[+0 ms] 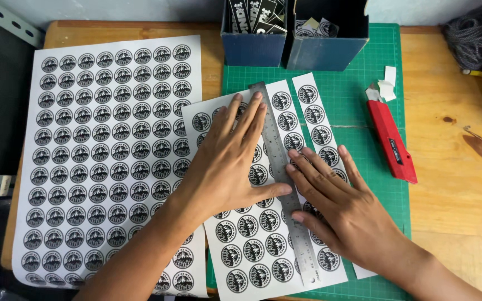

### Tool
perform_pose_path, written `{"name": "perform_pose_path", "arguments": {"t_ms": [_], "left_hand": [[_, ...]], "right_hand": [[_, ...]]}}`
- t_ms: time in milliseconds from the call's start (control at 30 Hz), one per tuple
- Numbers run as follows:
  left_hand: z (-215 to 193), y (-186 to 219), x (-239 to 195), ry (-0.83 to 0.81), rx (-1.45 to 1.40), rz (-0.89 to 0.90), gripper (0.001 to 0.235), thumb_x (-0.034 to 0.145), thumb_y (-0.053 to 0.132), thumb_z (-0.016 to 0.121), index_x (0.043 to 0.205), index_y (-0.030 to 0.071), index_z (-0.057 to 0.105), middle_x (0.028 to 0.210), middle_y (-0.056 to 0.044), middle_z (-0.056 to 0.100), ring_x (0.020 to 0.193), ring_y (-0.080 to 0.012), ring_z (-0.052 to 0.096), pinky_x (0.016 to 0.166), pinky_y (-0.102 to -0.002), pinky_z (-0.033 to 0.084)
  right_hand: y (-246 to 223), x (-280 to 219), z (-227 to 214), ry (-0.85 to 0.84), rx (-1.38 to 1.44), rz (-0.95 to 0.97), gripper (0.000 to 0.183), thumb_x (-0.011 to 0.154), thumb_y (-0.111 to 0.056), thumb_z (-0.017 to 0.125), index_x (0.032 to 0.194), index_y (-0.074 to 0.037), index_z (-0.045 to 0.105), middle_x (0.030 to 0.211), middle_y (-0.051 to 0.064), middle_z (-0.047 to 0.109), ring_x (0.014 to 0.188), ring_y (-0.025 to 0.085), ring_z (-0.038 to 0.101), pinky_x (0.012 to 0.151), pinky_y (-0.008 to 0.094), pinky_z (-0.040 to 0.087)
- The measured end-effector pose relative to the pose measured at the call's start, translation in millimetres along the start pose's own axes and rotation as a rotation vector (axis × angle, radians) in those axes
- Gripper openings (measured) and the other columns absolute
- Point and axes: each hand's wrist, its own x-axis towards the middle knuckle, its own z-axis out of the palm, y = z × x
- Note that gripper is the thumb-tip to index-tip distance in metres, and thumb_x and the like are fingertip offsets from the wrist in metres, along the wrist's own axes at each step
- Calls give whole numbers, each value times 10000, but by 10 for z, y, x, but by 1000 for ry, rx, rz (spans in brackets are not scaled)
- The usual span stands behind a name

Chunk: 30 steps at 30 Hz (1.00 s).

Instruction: The person uses a metal ruler and a red utility knife to cut individual circular stickers from a printed sheet on a green cutting mat. They align the ruler, slice along the edge, and place the cut stickers into a blue box. The person also cuts a strip of stickers from the sheet.

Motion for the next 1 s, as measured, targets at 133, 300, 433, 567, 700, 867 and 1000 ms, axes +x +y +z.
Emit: {"name": "perform_pose_path", "arguments": {"t_ms": [133, 300, 433, 567, 700, 867, 1000], "left_hand": [[6, 7, 8, 6, -10, 2, 1536, 896, 1093, 577, 1817, -37, 94, 1914, -234, 76, 1769, -439, 97, 1430, -606, 139], [-14, 21, 9, 6, -15, -3, 1524, 900, 1084, 585, 1819, -31, 101, 1919, -214, 75, 1770, -431, 97, 1419, -622, 172], [-11, 29, 8, 5, -3, -4, 1536, 893, 1098, 562, 1818, -36, 95, 1915, -227, 79, 1769, -434, 97, 1423, -610, 153], [-26, 41, 6, 24, -19, 3, 1532, 891, 1068, 638, 1808, -51, 134, 1908, -248, 108, 1768, -448, 112, 1413, -629, 184], [-21, 38, 12, 16, -7, 4, 1523, 892, 1081, 597, 1809, -47, 142, 1908, -245, 100, 1765, -451, 106, 1412, -629, 165], [-23, 45, 13, 10, -7, 9, 1524, 901, 1072, 606, 1805, -60, 131, 1904, -262, 93, 1764, -460, 100, 1420, -611, 146], [-50, 53, 6, 3, -49, 9, 1535, 904, 1050, 646, 1806, -63, 94, 1909, -258, 64, 1771, -447, 63, 1425, -614, 140]], "right_hand": [[6, 2, -6, -2, -13, -4, 714, 1133, -440, 586, 1716, -45, 465, 1832, 164, 435, 1718, 344, 392, 1430, 646, 176], [13, 2, -7, 3, -31, -14, 710, 1135, -441, 583, 1712, -41, 472, 1825, 163, 447, 1713, 340, 403, 1430, 640, 191], [17, 1, -2, 5, -38, -16, 716, 1137, -451, 577, 1716, -44, 466, 1827, 162, 444, 1712, 338, 406, 1432, 638, 195], [26, 6, -6, 3, -43, -20, 718, 1133, -454, 583, 1710, -40, 472, 1825, 164, 446, 1712, 330, 404, 1430, 637, 189], [28, 7, -13, 3, -47, -22, 722, 1136, -460, 573, 1709, -33, 471, 1817, 171, 458, 1709, 328, 407, 1430, 634, 179], [40, -3, -31, -1, -16, -19, 730, 1135, -461, 577, 1714, -32, 461, 1824, 172, 446, 1714, 328, 399, 1435, 635, 165], [56, -15, -121, -11, 49, -12, 743, 1128, -444, 594, 1721, -23, 443, 1837, 182, 422, 1721, 329, 391, 1435, 626, 152]]}}
